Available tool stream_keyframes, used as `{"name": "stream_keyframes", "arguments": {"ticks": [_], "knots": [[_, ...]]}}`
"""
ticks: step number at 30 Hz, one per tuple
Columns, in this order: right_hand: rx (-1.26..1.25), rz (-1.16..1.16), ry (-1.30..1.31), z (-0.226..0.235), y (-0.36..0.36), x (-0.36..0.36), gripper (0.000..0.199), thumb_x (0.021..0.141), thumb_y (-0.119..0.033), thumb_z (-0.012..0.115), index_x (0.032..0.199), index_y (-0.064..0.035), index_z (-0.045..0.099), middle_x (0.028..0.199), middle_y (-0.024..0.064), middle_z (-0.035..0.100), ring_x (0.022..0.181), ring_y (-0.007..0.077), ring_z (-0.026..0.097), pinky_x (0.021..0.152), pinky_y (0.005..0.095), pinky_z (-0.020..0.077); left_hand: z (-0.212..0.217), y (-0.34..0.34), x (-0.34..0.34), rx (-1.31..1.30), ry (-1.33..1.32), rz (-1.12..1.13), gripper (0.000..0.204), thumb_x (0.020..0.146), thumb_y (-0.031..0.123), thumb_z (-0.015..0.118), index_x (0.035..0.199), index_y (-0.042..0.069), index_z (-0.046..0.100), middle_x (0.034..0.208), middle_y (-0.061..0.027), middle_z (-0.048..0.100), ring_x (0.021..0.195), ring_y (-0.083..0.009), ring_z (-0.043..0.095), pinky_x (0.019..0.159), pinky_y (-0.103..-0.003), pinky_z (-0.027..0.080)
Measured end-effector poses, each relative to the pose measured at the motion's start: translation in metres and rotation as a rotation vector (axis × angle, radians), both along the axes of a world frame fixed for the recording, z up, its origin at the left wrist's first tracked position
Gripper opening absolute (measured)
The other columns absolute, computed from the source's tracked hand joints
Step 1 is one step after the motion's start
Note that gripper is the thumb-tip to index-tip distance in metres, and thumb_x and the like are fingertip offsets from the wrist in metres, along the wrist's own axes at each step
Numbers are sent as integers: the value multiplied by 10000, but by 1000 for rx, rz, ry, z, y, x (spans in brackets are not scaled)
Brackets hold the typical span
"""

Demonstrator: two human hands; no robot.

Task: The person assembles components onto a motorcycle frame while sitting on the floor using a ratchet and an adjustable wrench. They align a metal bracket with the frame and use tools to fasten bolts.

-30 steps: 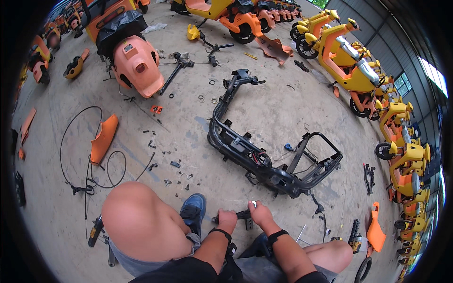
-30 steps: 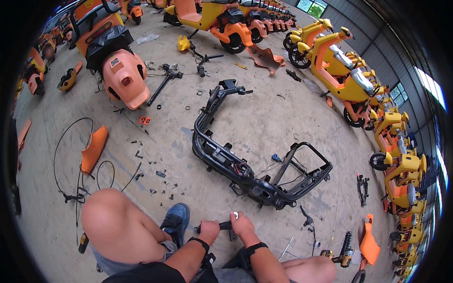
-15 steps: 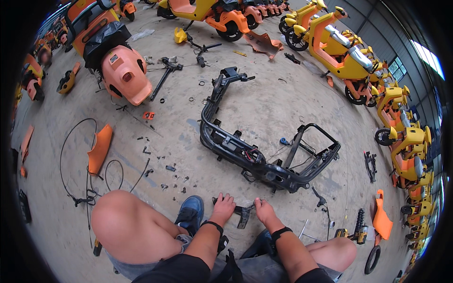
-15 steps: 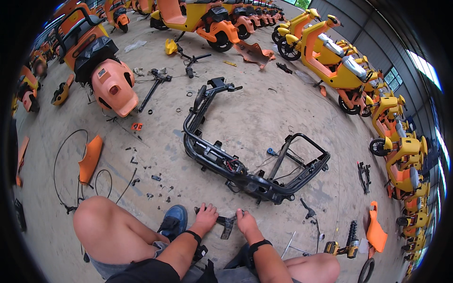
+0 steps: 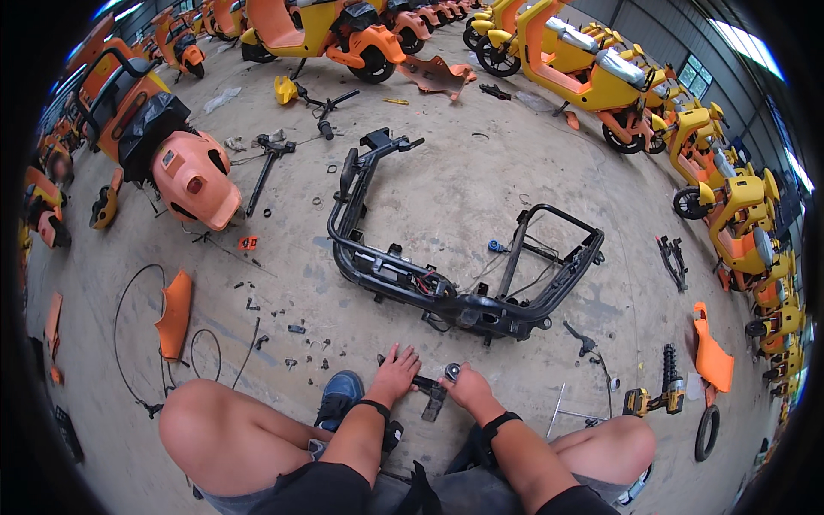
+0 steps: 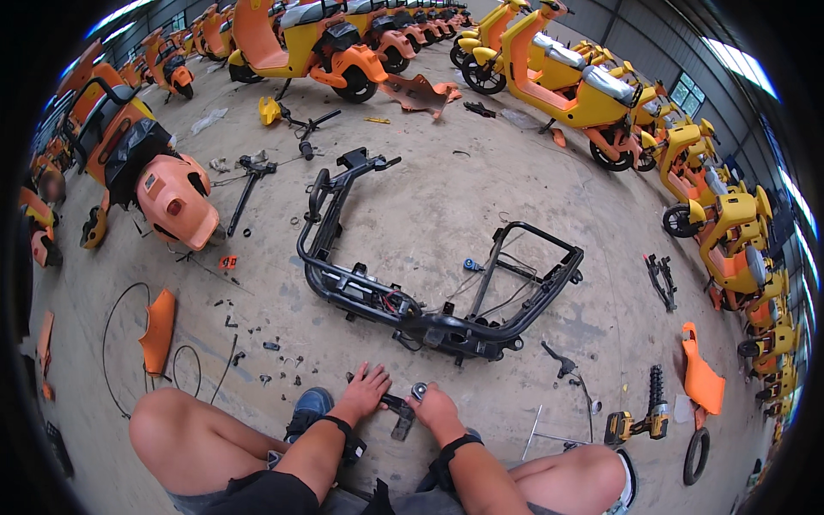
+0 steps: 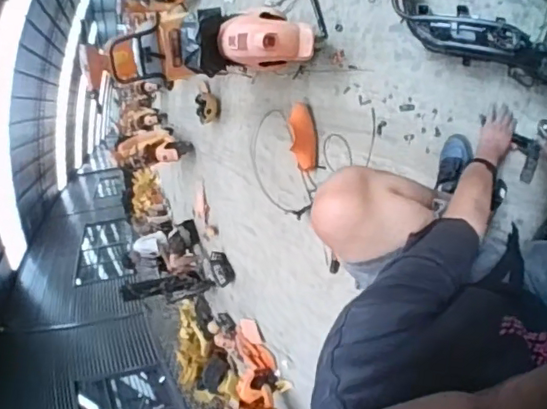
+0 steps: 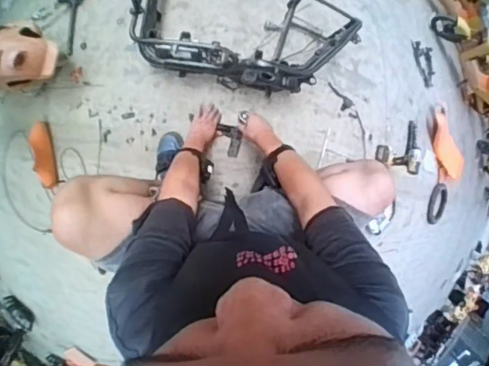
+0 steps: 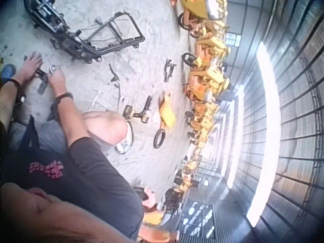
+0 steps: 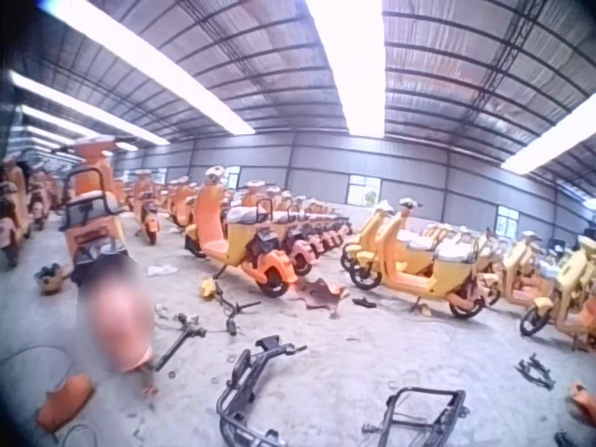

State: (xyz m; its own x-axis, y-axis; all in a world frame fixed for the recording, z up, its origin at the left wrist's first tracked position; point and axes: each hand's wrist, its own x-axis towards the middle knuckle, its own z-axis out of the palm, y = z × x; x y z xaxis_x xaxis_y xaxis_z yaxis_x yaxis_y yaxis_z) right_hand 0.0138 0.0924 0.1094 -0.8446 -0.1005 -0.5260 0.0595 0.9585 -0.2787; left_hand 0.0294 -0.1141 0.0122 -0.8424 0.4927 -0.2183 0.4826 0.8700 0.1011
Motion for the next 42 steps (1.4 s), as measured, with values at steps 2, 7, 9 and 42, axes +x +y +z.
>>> {"name": "stream_keyframes", "arguments": {"ticks": [2, 7, 9, 42], "knots": [[15, -85, 0, -6, 3, 0, 631, 830, -543, 645, 1104, 13, 526, 988, 243, 670, 958, 402, 646, 825, 465, 517, 2, 6, 3, -22, 16, 28, 744, 801, 531, 643, 1399, 134, 446, 1491, -57, 392, 1459, -237, 190, 1185, -513, 68], [12, -240, 27, -12, -4, 3, 606, 820, -526, 650, 1117, -8, 541, 1001, 221, 678, 962, 388, 651, 821, 456, 522, -8, 6, 11, -10, 10, 102, 737, 846, 520, 601, 1431, 117, 405, 1507, -70, 368, 1448, -242, 217, 1145, -491, 159], [35, -300, 39, -7, -8, 8, 602, 818, -528, 646, 1114, -14, 548, 1002, 214, 680, 961, 384, 652, 814, 454, 525, -4, 9, 12, -34, 23, 90, 729, 870, 541, 558, 1436, 110, 400, 1502, -86, 371, 1441, -253, 228, 1128, -490, 184], [-492, 998, 121, -69, 55, -41, 406, 716, -440, 734, 813, -119, 505, 698, 49, 624, 665, 301, 653, 557, 394, 508, -29, 6, -44, 545, 92, -203, 405, 860, 279, 548, 1221, 112, 623, 1379, -30, 537, 1297, -176, 453, 1101, -383, 305]]}}
